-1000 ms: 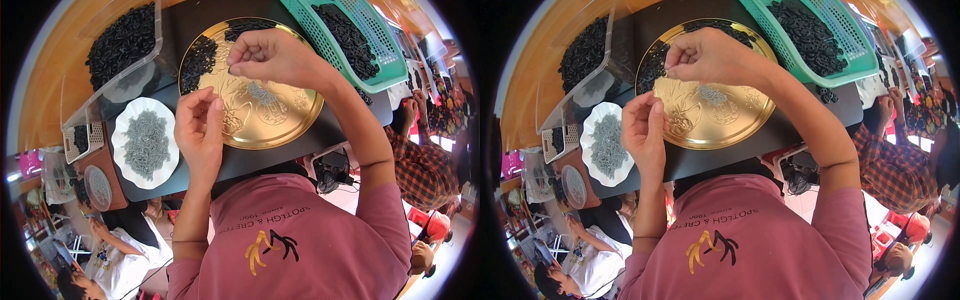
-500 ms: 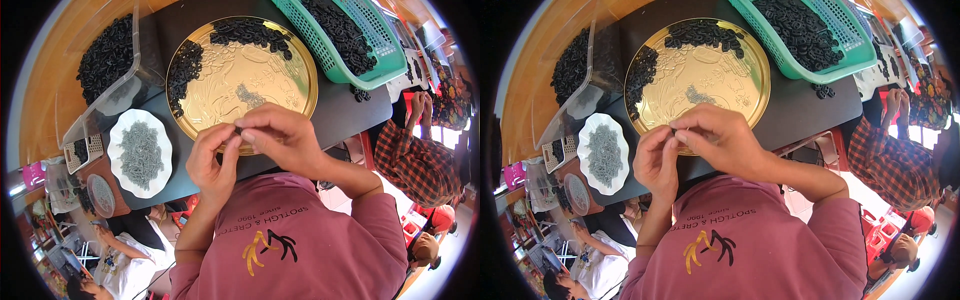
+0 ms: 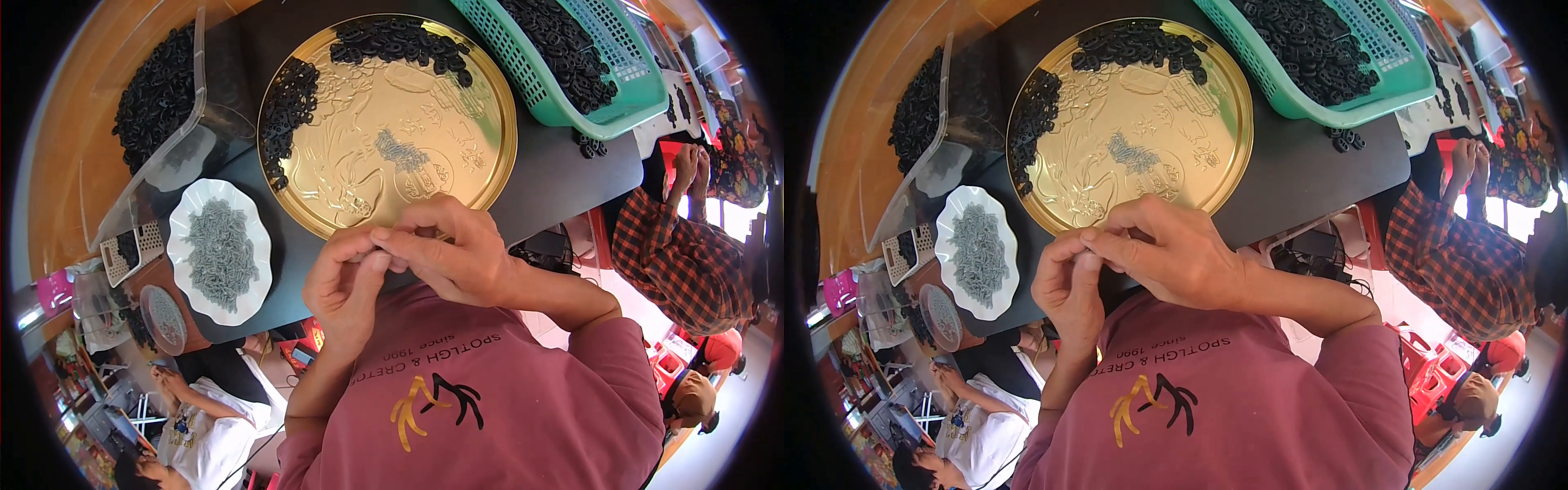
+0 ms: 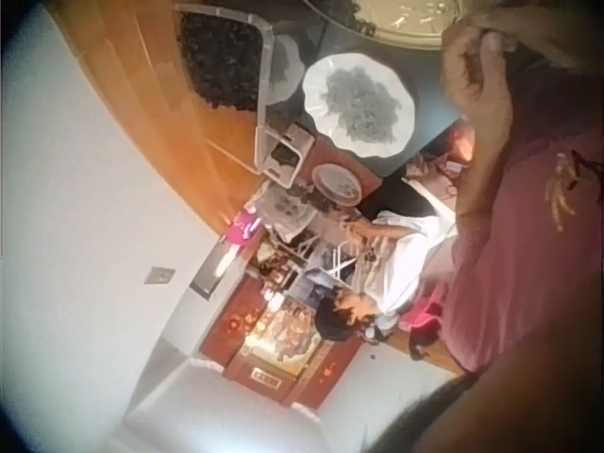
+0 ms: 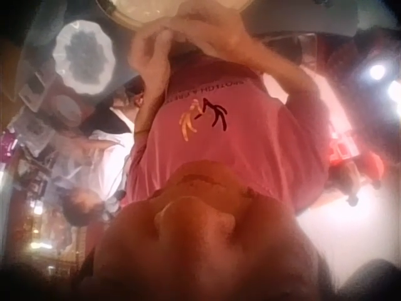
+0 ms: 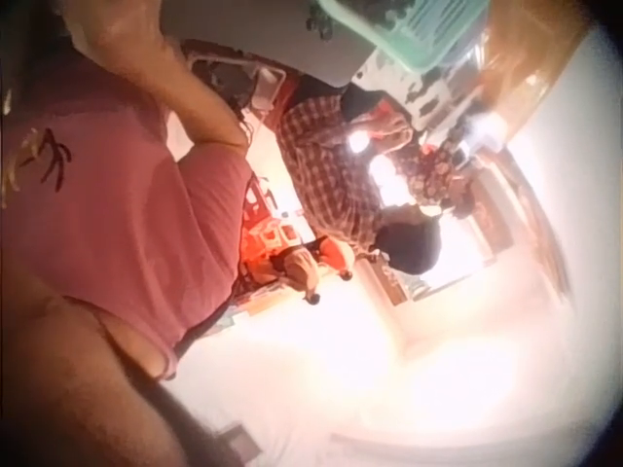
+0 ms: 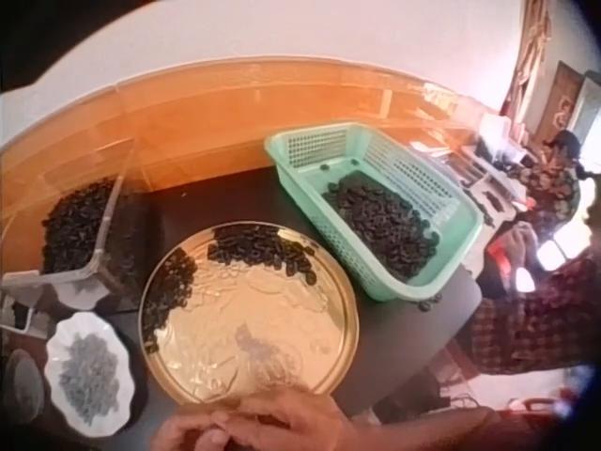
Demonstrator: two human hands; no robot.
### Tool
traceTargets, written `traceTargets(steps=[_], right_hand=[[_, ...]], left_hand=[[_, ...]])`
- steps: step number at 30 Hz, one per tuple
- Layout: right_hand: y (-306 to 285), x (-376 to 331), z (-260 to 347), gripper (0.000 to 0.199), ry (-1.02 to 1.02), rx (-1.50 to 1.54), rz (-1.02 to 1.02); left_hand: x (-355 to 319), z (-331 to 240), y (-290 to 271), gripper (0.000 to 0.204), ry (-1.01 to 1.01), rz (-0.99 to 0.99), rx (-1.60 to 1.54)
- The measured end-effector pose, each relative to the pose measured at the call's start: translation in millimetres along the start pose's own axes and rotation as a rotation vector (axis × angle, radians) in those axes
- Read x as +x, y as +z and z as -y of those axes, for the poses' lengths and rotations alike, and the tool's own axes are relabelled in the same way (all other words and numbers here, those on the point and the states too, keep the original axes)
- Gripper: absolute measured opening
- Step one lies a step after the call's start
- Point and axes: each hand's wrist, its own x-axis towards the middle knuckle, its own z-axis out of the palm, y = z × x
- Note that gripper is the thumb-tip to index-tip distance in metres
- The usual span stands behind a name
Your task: The person assembles plastic cord lock toggles by hand, repeatedly picking small springs and plastic pieces from a tray and inserting the springs into the plastic parts.
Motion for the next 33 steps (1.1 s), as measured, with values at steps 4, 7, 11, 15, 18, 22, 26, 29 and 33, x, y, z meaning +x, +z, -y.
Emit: traceTargets(steps=[4,7,11,15,18,22,26,29,33], right_hand=[[-7.0,-0.4,-5.1,0.039,-0.114,-0.039,0.014],[-11.8,-3.1,-8.8,0.038,-0.163,-0.005,0.003],[-22.0,-4.0,-10.2,0.037,-0.174,0.029,0.049],[-28.7,-4.2,-12.3,0.031,-0.221,0.01,0.062],[-27.5,-3.3,-12.0,0.03,-0.24,0.005,0.041],[-26.5,-0.5,-11.4,0.032,-0.259,0.021,0.029],[-36.0,4.7,-10.6,0.031,-0.208,0.077,0.128],[-42.2,9.8,-8.7,0.031,-0.163,0.12,0.194],[-48.6,8.3,-8.2,0.029,-0.134,0.118,0.264]], left_hand=[[2.0,-2.9,-7.6,0.014,-0.047,0.074,-0.109],[4.2,-8.0,-8.1,0.014,-0.177,0.132,-0.236],[3.1,-8.1,-7.6,0.015,-0.231,0.202,-0.273],[4.4,-6.2,-5.9,0.016,-0.265,0.262,-0.308],[2.7,-10.3,1.6,0.016,-0.244,0.252,-0.253],[5.5,-7.4,-0.7,0.017,-0.224,0.258,-0.259],[7.7,-11.7,2.4,0.013,-0.371,0.22,-0.413],[10.7,-14.3,4.7,0.011,-0.458,0.199,-0.489],[9.3,-12.2,9.2,0.011,-0.522,0.203,-0.564]])
